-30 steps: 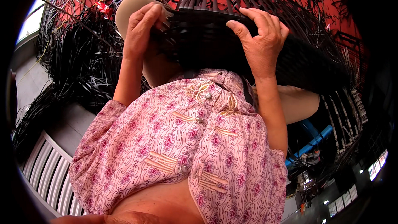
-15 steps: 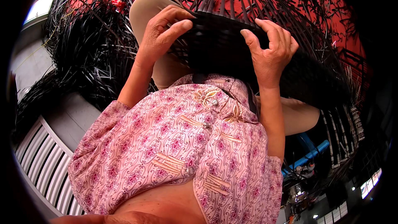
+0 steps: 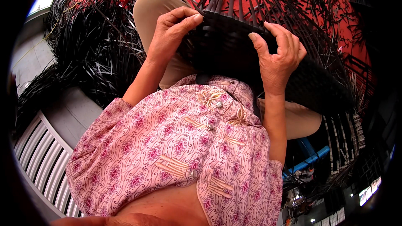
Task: The person sits cross-legged on the floor and weaves a black basket by hand. They interlace black strips into the basket's structure, occasionally adjusting the basket's position and smoothing the woven surface.
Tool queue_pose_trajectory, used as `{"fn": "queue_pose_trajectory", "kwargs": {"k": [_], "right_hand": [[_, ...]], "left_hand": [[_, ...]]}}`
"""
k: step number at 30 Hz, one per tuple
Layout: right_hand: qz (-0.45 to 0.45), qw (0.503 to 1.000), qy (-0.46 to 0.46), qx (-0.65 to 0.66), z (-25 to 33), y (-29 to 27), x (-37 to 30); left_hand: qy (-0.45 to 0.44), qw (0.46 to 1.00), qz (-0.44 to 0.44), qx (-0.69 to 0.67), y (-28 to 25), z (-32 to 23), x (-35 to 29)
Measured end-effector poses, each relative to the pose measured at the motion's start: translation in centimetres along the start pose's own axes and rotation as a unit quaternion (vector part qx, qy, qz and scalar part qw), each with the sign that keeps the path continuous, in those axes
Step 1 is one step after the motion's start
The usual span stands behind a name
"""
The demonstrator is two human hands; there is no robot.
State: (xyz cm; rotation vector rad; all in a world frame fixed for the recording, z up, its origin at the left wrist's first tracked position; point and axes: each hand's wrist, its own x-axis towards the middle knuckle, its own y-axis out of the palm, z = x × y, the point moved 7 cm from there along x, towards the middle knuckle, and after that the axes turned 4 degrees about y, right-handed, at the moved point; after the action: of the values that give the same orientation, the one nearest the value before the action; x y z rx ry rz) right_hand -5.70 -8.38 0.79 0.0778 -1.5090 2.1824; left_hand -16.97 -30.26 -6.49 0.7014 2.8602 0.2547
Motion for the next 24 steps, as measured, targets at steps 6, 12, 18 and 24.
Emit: {"fn": "queue_pose_trajectory", "kwargs": {"k": [6, 12, 18, 24], "right_hand": [[0.102, 0.993, -0.014, 0.058, -0.2, -1.1, 0.7], [0.106, 0.992, 0.001, 0.071, -0.8, -1.1, 1.2], [0.186, 0.980, 0.017, 0.069, -1.9, 0.6, 2.8], [0.149, 0.983, 0.006, 0.106, -2.6, 0.6, 2.9]], "left_hand": [[-0.046, 0.999, 0.023, -0.006, -0.5, 0.9, 0.7], [-0.047, 0.997, 0.038, 0.036, -0.9, 1.0, 1.3], [-0.001, 0.991, 0.024, 0.133, -1.7, -1.3, 1.2], [0.379, 0.791, -0.083, 0.474, 7.4, -12.2, -1.9]]}}
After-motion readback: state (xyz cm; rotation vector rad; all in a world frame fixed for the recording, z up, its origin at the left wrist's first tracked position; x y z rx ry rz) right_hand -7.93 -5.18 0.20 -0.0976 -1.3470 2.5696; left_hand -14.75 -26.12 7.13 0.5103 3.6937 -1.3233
